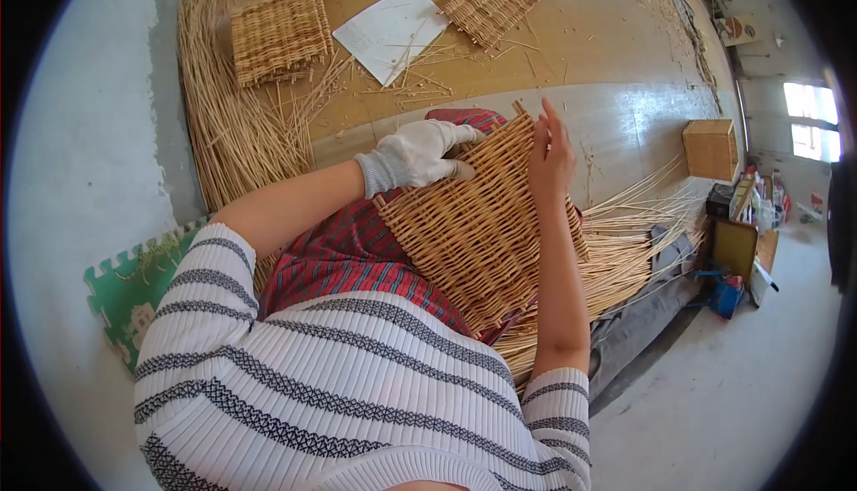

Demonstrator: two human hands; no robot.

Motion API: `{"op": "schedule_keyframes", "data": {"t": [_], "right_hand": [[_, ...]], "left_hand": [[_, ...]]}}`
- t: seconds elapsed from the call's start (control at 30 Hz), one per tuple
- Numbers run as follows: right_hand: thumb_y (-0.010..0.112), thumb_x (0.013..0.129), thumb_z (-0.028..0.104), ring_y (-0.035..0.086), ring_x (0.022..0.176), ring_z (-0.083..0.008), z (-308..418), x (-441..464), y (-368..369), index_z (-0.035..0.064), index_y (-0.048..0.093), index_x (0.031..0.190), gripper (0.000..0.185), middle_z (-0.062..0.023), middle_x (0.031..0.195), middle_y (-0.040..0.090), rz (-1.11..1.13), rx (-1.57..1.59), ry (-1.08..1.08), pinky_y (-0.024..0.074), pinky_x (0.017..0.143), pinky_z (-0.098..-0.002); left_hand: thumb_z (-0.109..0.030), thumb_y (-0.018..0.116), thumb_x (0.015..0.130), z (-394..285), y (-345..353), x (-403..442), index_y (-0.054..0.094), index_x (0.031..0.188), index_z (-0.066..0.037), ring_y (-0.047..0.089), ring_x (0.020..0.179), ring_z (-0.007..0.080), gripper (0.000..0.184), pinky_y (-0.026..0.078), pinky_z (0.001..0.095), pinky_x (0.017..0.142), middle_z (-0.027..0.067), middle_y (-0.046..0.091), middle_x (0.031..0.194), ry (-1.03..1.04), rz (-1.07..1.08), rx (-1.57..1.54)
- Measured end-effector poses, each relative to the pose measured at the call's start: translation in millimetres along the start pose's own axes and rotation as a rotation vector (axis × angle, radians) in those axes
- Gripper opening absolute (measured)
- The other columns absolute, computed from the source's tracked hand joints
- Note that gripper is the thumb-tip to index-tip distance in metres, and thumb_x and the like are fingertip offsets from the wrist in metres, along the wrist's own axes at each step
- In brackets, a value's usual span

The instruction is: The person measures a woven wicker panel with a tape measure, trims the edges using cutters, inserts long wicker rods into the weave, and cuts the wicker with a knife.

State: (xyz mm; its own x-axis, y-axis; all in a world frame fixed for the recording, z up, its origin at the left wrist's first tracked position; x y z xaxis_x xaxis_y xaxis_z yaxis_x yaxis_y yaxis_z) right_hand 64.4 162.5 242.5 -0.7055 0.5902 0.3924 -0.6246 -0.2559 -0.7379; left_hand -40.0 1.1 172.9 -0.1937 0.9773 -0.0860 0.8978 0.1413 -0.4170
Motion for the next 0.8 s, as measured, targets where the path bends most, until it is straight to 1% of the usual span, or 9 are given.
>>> {"op": "schedule_keyframes", "data": {"t": [0.03,0.1,0.23,0.3,0.37,0.53,0.63,0.7,0.8], "right_hand": [[0.055,0.106,0.022,0.072,0.098,-0.0324,-0.9,2.2,-4.8,0.0153,0.069,0.128,0.027,-0.0104,0.111,0.075,-0.013,-0.004,0.008,0.0564,0.081,-0.0391],[0.061,0.103,0.024,0.072,0.095,-0.0282,-24.0,-0.6,7.5,0.0089,0.072,0.122,0.026,-0.0123,0.105,0.076,0.277,-0.044,0.317,0.0552,0.082,-0.0358],[0.067,0.101,0.026,0.07,0.092,-0.0201,-35.2,4.7,13.3,0.0042,0.073,0.118,0.029,-0.0111,0.1,0.076,0.289,0.208,0.31,0.0533,0.085,-0.032],[0.069,0.1,0.022,0.066,0.091,-0.0124,-42.4,4.7,20.0,0.0034,0.071,0.124,0.031,-0.0067,0.099,0.075,0.376,0.387,0.333,0.0521,0.086,-0.0283],[0.069,0.1,0.021,0.065,0.092,-0.0107,-47.0,4.7,21.3,0.0028,0.071,0.126,0.032,-0.0049,0.101,0.075,0.406,0.423,0.338,0.0518,0.087,-0.0274],[0.067,0.101,0.018,0.062,0.095,-0.0075,-56.5,4.0,31.7,0.0016,0.069,0.13,0.033,-0.0022,0.106,0.074,0.479,0.489,0.328,0.0513,0.087,-0.0256],[0.067,0.102,0.019,0.063,0.094,-0.0091,-54.0,-0.1,32.5,0.0023,0.07,0.128,0.032,-0.0043,0.106,0.074,0.472,0.576,0.405,0.0515,0.086,-0.0266],[0.066,0.102,0.02,0.065,0.092,-0.0133,-42.5,6.1,20.9,0.0034,0.068,0.131,0.033,-0.0078,0.103,0.075,0.402,0.303,0.265,0.0514,0.085,-0.0283],[0.063,0.104,0.02,0.066,0.097,-0.0183,-19.2,-3.2,0.7,0.0061,0.065,0.135,0.034,-0.0111,0.109,0.073,0.242,0.09,0.238,0.0518,0.086,-0.0318]], "left_hand": [[-0.028,0.075,0.091,4.1,1.9,0.1,0.051,0.147,-0.007,0.06,0.126,0.0328,0.065,0.046,0.0388,0.108,0.0203,0.062,0.137,-0.012,0.018,-0.029],[-0.035,0.074,0.092,-2.6,4.5,0.4,0.049,0.148,-0.007,0.057,0.13,0.0358,0.067,0.046,0.0408,0.109,0.0202,0.06,0.14,-0.017,0.042,-0.061],[-0.03,0.074,0.092,-5.5,4.3,-5.1,0.046,0.151,-0.006,0.056,0.131,0.0368,0.069,0.045,0.0407,0.11,0.0227,0.059,0.14,-0.012,-0.035,-0.046],[-0.028,0.073,0.093,-5.6,3.6,-5.2,0.045,0.152,-0.006,0.056,0.131,0.0371,0.069,0.044,0.0407,0.11,0.0233,0.059,0.14,0.017,-0.097,-0.009],[-0.025,0.071,0.094,-8.0,2.0,-5.1,0.043,0.153,-0.007,0.055,0.132,0.0377,0.068,0.044,0.0408,0.11,0.0244,0.057,0.142,0.095,-0.107,-0.043],[-0.023,0.069,0.095,-9.5,-1.1,-4.7,0.044,0.153,-0.007,0.056,0.131,0.0379,0.066,0.044,0.041,0.11,0.0245,0.058,0.141,0.019,-0.099,0.063],[-0.026,0.07,0.095,-6.4,-3.0,-5.2,0.044,0.153,-0.007,0.059,0.128,0.0352,0.067,0.046,0.0401,0.108,0.0223,0.06,0.14,-0.079,-0.054,0.081],[-0.022,0.07,0.097,-1.9,2.2,-1.0,0.043,0.155,-0.009,0.063,0.119,0.0245,0.065,0.047,0.0367,0.106,0.0161,0.065,0.133,-0.052,0.071,-0.241],[-0.024,0.07,0.098,13.9,-14.6,-14.6,0.044,0.155,-0.009,0.063,0.11,0.0179,0.064,0.049,0.0338,0.101,0.0102,0.067,0.121,-0.028,0.011,-0.367]]}}
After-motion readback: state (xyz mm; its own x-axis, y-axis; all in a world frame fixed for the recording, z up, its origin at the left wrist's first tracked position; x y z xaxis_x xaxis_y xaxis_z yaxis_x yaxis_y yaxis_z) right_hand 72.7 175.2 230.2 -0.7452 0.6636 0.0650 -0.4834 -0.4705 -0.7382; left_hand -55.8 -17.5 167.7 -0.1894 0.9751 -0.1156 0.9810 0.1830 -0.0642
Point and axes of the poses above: each hand's wrist, its own x-axis towards the middle knuckle, its own y-axis out of the palm, z = x × y, the point moved 8 cm from there along x, towards the middle knuckle
